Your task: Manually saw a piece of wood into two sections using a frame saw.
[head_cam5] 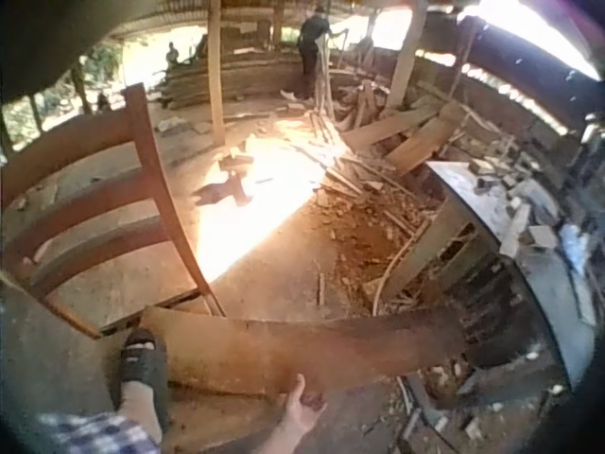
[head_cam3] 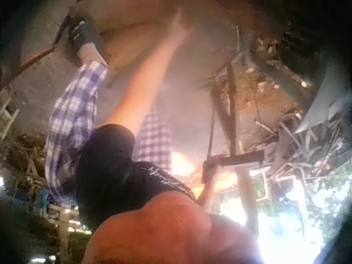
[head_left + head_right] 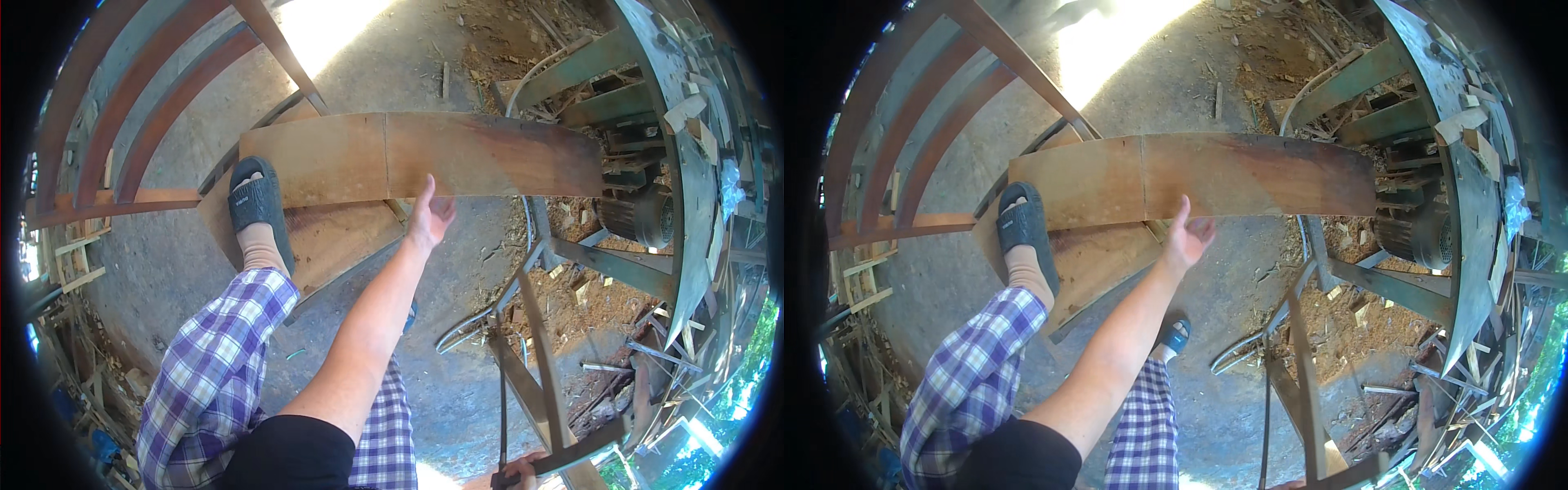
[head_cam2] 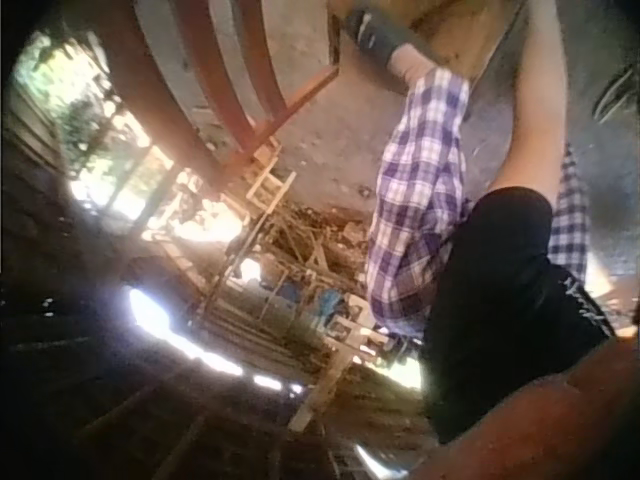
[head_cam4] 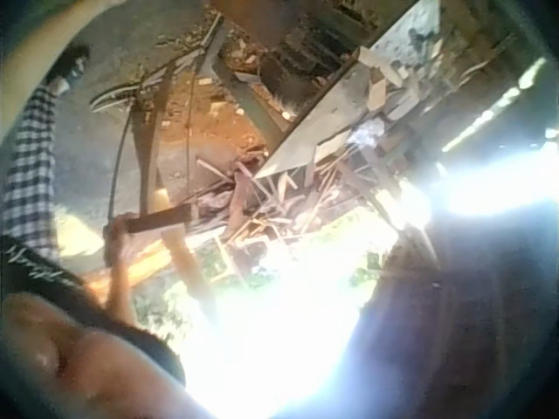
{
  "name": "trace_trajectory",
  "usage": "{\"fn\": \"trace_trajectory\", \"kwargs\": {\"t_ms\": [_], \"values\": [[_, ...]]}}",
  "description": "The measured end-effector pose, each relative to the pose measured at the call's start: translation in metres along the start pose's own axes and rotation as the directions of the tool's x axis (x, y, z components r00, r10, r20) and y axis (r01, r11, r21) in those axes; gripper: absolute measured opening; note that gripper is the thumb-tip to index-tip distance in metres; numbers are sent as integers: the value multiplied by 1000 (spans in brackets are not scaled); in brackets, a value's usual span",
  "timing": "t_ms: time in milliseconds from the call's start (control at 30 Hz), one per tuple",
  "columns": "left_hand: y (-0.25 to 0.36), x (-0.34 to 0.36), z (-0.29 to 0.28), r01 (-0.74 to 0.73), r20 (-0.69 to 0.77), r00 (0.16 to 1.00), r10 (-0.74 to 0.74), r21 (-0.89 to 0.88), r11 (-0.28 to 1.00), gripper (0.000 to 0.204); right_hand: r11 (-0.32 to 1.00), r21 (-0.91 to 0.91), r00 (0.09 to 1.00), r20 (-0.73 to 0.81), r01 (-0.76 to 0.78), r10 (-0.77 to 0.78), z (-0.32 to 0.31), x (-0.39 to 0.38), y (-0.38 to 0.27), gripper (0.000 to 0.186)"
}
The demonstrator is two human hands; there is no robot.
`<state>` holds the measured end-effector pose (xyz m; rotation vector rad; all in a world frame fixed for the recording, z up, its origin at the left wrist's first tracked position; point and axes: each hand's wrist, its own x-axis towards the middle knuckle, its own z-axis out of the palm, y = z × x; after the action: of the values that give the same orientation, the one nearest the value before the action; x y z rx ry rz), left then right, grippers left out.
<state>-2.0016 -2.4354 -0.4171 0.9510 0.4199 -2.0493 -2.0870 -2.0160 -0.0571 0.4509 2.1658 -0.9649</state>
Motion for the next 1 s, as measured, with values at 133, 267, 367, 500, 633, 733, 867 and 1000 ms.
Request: {"fn": "trace_trajectory", "kwargs": {"t_ms": [133, 267, 367, 500, 633, 733, 867, 1000], "values": [[8, 26, 8, -114, 41, 992, 116, -42, 993, 53, 993, -47, 993, 44, -111, 113, -3, 20, 36, 10], [-4, 14, 7, -243, 178, 955, 238, 6, 970, 39, 973, -113, 980, -14, -201, 200, -9, 15, 41, 18], [-6, -3, 18, -275, 115, 957, 268, 51, 960, 36, 981, -136, 988, 50, -139, 147, -9, 9, 39, 25], [-4, -20, 58, -387, -97, 906, 411, 203, 900, 33, 937, -329, 983, 172, 114, -59, -13, 20, 46, 26], [-32, -39, 101, -481, -236, 800, 552, 298, 824, 29, 988, -140, 973, 215, -57, 87, -22, 46, 60, 25], [-61, -71, 107, -507, -221, 768, 601, 364, 781, 35, 997, -75, 980, 201, 3, 13, -24, 60, 66, 24], [-97, -131, 100, -697, -11, 668, 744, 343, 630, 25, 997, -57, 983, 180, 55, -44, -30, 64, 59, 23], [-92, -180, 108, -759, 100, 580, 809, 427, 492, 26, 992, -123, 981, 195, 22, 2, -42, 64, 52, 22]]}}
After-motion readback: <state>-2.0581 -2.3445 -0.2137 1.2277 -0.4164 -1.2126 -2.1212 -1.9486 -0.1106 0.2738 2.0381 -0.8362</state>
